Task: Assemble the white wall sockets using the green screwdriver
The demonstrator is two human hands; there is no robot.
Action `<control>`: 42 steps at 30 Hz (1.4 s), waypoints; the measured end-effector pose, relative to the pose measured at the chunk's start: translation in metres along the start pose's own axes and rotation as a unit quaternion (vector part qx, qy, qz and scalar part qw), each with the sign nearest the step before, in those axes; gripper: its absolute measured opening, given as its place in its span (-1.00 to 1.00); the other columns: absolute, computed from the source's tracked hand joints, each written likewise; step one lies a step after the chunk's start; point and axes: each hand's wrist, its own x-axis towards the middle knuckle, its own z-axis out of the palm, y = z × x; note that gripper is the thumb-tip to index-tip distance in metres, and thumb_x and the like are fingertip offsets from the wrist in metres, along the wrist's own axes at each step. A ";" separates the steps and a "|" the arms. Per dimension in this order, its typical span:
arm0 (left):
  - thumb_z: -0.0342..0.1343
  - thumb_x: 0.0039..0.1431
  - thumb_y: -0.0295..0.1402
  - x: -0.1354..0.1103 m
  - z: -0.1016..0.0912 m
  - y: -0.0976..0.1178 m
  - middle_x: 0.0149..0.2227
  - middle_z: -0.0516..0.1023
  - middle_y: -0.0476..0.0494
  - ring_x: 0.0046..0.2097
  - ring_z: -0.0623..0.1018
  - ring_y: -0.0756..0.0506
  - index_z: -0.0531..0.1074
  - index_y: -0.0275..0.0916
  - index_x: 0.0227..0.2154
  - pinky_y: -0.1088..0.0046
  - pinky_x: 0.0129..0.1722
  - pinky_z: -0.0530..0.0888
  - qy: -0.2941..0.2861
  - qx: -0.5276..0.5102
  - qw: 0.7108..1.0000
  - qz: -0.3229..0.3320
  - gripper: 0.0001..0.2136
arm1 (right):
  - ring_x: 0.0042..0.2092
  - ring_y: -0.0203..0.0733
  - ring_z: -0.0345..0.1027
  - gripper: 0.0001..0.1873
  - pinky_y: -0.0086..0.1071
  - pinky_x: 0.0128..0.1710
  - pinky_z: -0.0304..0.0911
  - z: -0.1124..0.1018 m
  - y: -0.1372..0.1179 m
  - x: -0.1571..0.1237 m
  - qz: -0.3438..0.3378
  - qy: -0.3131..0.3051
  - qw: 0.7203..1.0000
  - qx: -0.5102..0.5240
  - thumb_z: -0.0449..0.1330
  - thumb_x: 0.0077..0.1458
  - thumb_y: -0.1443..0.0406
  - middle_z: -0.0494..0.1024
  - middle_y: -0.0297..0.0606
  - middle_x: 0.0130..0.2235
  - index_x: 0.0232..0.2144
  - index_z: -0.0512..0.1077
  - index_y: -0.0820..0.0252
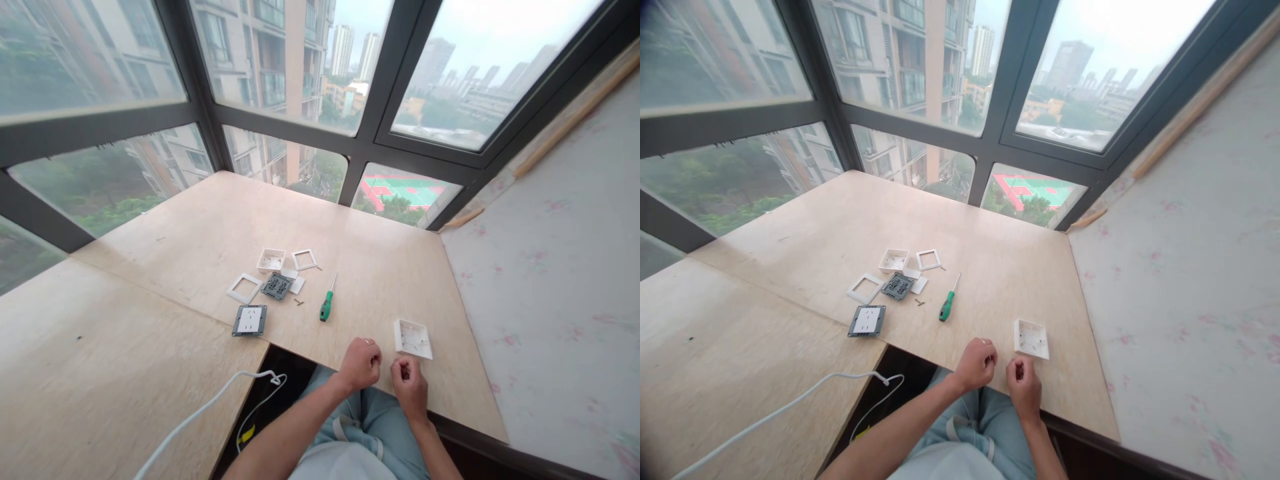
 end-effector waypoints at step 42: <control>-0.02 0.00 -0.62 0.000 0.008 0.016 -0.42 0.46 -0.13 -0.28 0.45 -0.11 0.39 -0.22 -0.51 0.36 -0.22 0.32 0.064 0.155 0.985 -0.041 -0.82 | -0.47 -0.23 0.31 -0.88 -0.41 -0.42 0.21 -0.017 0.002 0.005 -0.052 -0.145 0.980 0.127 0.06 0.12 0.30 0.44 -0.35 -0.50 -0.44 0.36 0.13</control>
